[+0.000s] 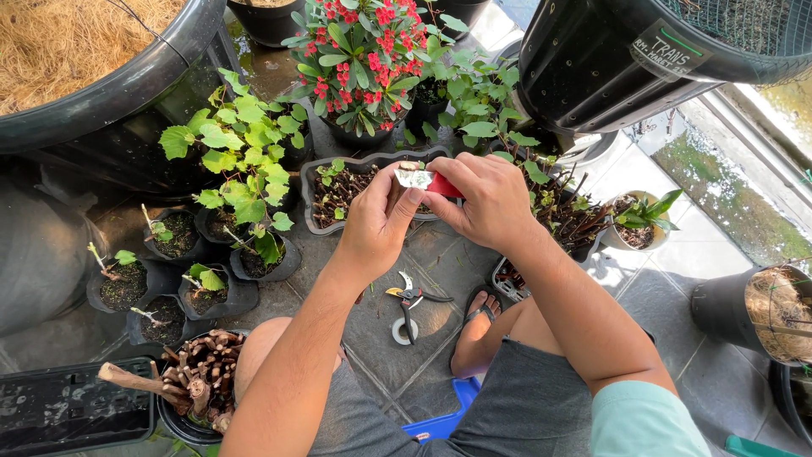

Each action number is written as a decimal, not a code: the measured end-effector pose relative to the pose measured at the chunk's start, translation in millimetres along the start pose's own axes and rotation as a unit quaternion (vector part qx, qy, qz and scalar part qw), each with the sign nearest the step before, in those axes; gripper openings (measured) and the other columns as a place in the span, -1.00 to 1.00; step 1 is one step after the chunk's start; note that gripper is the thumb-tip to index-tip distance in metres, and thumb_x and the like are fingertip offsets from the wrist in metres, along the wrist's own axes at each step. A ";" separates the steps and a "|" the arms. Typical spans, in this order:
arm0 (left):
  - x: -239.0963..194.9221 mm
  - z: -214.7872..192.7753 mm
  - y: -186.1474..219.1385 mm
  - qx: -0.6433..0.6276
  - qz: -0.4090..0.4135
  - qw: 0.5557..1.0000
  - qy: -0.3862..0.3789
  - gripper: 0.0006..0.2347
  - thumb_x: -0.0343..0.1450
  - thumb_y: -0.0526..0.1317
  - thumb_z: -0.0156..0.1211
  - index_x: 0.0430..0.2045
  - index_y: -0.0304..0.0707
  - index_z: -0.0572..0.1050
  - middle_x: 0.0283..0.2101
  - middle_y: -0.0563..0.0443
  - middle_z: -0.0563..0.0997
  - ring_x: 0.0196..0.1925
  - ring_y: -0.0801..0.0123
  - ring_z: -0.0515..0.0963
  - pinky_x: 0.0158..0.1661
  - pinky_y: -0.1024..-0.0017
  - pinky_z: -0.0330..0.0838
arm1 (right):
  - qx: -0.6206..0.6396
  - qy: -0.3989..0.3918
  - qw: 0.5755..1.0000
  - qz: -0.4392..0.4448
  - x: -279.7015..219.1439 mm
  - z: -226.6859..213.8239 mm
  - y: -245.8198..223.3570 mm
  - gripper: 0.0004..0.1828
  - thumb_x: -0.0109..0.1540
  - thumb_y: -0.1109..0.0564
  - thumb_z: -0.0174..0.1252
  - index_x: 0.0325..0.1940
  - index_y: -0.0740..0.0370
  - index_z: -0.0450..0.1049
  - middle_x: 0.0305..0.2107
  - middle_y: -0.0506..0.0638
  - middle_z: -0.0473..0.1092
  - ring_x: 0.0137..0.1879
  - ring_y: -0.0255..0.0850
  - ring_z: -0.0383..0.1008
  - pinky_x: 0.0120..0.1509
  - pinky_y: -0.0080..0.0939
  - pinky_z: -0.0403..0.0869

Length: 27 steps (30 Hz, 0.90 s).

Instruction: The person prepares a plant cutting by wrapping the base with tape, cutting a notch into a thicker branch using shears, and inserting the cutting into the notch.

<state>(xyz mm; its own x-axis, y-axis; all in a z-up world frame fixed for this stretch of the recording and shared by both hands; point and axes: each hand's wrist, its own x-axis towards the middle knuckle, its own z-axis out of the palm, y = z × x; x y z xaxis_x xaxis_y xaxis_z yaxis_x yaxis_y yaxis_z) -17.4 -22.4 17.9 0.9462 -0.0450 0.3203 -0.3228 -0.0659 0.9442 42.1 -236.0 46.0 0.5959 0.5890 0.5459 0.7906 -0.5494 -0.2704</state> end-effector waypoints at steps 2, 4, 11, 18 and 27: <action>-0.4 0.3 -2.3 0.001 -0.001 1.000 0.001 -0.55 0.74 -0.01 0.14 0.35 -0.50 0.49 0.05 -0.54 0.71 0.18 -0.33 0.76 0.12 -0.10 0.65 | -0.001 -0.002 1.000 -0.002 0.5 0.5 1.8 -0.54 0.53 -0.28 0.21 0.19 0.12 0.65 -0.36 0.10 0.50 -0.29 0.10 0.65 -0.09 0.05 0.59; -1.3 1.2 -3.2 0.002 -0.003 1.000 0.001 -0.55 0.74 -0.01 0.14 0.35 -0.51 0.49 0.07 -0.55 0.71 0.19 -0.34 0.75 0.13 -0.11 0.65 | -0.002 -0.005 1.000 -0.003 0.7 0.0 1.7 -0.54 0.53 -0.28 0.21 0.19 0.12 0.65 -0.37 0.08 0.50 -0.30 0.08 0.65 -0.09 0.03 0.59; -1.5 0.5 -7.6 0.037 0.008 0.999 0.024 -0.61 0.73 -0.01 0.15 0.23 -0.46 0.54 -0.17 -0.41 0.77 -0.01 -0.32 0.80 -0.01 -0.14 0.66 | 0.003 -0.011 1.000 -0.021 0.9 -1.4 2.9 -0.55 0.55 -0.24 0.19 0.23 0.13 0.64 -0.36 0.07 0.46 -0.29 0.08 0.63 -0.09 0.04 0.58; -2.8 1.1 -14.6 0.054 0.029 0.997 0.036 -0.66 0.73 -0.02 0.16 0.13 -0.40 0.57 -0.25 -0.30 0.81 -0.09 -0.20 0.83 -0.08 -0.03 0.67 | 0.012 0.003 0.999 -0.038 1.1 -2.2 1.8 -0.54 0.56 -0.24 0.17 0.26 0.15 0.64 -0.38 0.07 0.41 -0.33 0.12 0.59 -0.15 0.06 0.57; -3.7 0.9 -16.9 0.054 0.030 0.997 0.040 -0.72 0.74 -0.06 0.17 0.09 -0.33 0.60 -0.26 -0.11 0.85 -0.12 0.06 0.86 -0.07 0.13 0.69 | -0.006 0.015 0.999 -0.040 0.4 -5.6 -2.7 -0.54 0.56 -0.26 0.17 0.25 0.13 0.63 -0.41 0.05 0.38 -0.36 0.11 0.58 -0.19 0.06 0.56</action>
